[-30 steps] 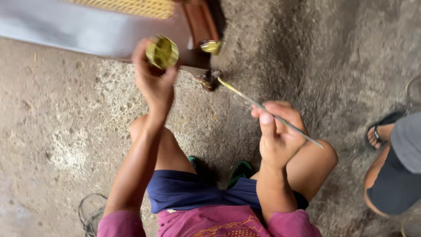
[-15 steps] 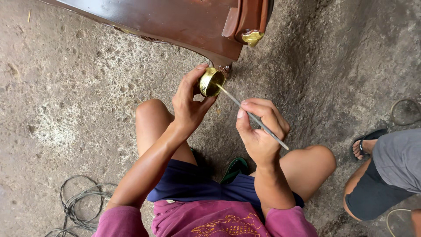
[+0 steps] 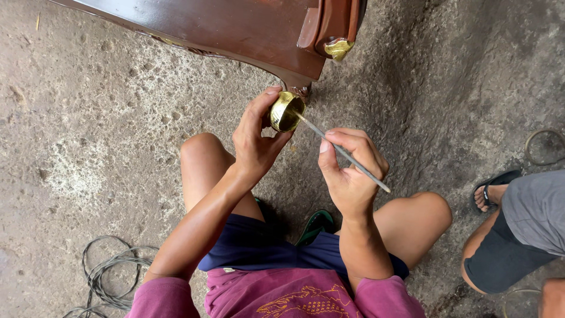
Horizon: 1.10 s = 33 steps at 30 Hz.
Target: The person paints the carved legs of a wooden chair with gold paint using a small brush. They hold a small container of gold paint in one hand and apply it carefully to the details of the chair legs.
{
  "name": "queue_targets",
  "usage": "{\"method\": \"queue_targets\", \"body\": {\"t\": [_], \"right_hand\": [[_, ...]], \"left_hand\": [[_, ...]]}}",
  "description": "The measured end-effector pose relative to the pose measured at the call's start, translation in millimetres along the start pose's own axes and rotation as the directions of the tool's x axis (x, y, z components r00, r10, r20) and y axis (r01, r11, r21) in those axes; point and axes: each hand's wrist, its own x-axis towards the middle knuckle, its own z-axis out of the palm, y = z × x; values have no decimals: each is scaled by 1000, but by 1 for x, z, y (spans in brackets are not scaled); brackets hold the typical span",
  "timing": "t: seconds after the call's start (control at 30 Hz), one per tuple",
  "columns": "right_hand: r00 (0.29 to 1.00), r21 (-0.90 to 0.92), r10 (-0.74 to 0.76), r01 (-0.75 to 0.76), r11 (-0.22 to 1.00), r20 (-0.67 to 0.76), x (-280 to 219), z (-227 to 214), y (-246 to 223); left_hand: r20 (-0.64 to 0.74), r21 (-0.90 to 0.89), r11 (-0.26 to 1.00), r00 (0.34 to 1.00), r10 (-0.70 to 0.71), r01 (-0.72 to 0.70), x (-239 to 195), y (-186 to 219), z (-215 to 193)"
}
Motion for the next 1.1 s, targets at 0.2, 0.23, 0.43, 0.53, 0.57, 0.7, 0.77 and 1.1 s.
{"method": "queue_targets", "body": {"t": [0.2,0.23,0.43,0.53,0.57,0.7,0.77,1.1], "right_hand": [[954,515,299,-262,816,11,-14,-5,30],[941,569,337,-277,774,0,-15,-8,37],[887,735,460,-340,586,43,-19,-26,69],[877,799,479,-319,510,45,-20,-31,72],[876,821,480,-303,484,40,-19,-34,73],[852,796,504,-207,568,-139,-11,-38,77],[848,750,481,-166,641,-224,-3,-35,81],[916,441,281,-135,887,-285,17,-24,99]], "left_hand": [[-5,-11,1000,1000,23,-23,6,3,2],[-10,-1,1000,1000,18,-18,7,4,1],[-15,17,998,999,-52,52,12,10,6],[-27,-39,998,998,-56,55,13,5,9],[-30,-59,997,998,-53,51,15,0,9],[-119,58,995,989,82,-76,50,-40,2],[-157,56,997,986,62,-54,74,-63,0],[-308,217,974,943,128,-62,132,-129,19]]}}
